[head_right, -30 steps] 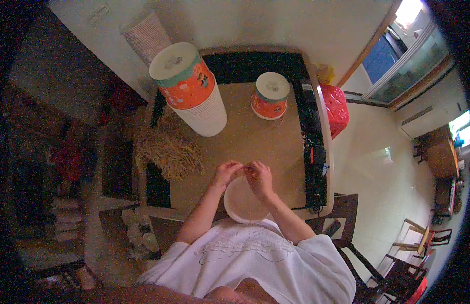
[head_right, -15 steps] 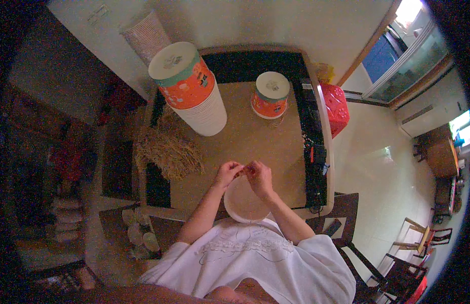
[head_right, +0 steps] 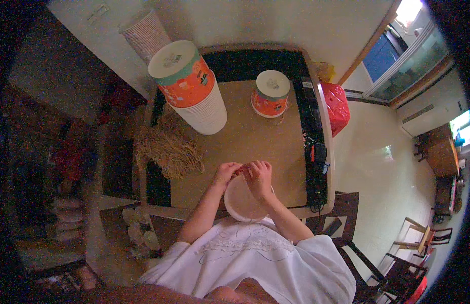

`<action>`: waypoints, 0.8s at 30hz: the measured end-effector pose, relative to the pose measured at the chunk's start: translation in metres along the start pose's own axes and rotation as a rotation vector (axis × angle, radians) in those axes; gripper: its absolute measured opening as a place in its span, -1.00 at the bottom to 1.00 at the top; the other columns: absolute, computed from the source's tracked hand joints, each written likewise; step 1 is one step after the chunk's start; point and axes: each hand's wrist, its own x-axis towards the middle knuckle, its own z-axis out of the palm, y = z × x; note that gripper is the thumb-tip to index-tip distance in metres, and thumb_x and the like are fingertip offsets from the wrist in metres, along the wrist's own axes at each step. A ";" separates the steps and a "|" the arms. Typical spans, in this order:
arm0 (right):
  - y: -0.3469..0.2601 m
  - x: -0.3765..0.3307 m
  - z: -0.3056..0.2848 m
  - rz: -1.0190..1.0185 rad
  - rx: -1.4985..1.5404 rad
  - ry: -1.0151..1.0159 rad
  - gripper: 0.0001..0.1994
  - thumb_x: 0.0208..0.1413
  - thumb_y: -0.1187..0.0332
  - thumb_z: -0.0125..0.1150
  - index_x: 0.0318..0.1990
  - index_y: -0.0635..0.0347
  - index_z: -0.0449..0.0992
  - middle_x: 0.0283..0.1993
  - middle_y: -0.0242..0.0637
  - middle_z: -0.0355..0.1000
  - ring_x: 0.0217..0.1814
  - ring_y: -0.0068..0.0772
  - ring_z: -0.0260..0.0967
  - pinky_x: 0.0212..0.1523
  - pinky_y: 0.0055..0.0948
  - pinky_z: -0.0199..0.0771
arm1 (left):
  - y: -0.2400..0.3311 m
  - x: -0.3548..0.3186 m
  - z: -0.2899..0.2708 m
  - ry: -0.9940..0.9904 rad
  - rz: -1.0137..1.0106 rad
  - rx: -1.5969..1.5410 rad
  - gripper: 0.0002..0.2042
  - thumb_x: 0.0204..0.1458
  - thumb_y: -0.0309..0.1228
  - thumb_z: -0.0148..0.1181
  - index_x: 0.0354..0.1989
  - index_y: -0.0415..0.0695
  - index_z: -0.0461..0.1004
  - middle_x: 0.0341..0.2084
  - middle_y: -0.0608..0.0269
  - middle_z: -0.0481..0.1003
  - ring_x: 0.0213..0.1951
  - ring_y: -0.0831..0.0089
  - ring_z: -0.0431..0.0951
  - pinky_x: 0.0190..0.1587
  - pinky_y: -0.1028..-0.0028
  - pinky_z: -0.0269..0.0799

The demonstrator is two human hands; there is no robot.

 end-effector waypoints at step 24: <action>0.030 0.017 -0.001 0.488 0.563 -0.514 -0.87 -0.10 0.39 0.14 -0.42 0.25 0.51 -0.55 -0.39 0.41 -0.46 -0.66 0.30 -0.40 -0.61 0.31 | 0.007 -0.011 -0.003 0.043 0.192 0.306 -0.89 -0.13 -0.48 0.14 -0.40 -0.21 0.47 -0.46 0.31 0.48 -0.38 0.58 0.43 -0.28 0.59 0.33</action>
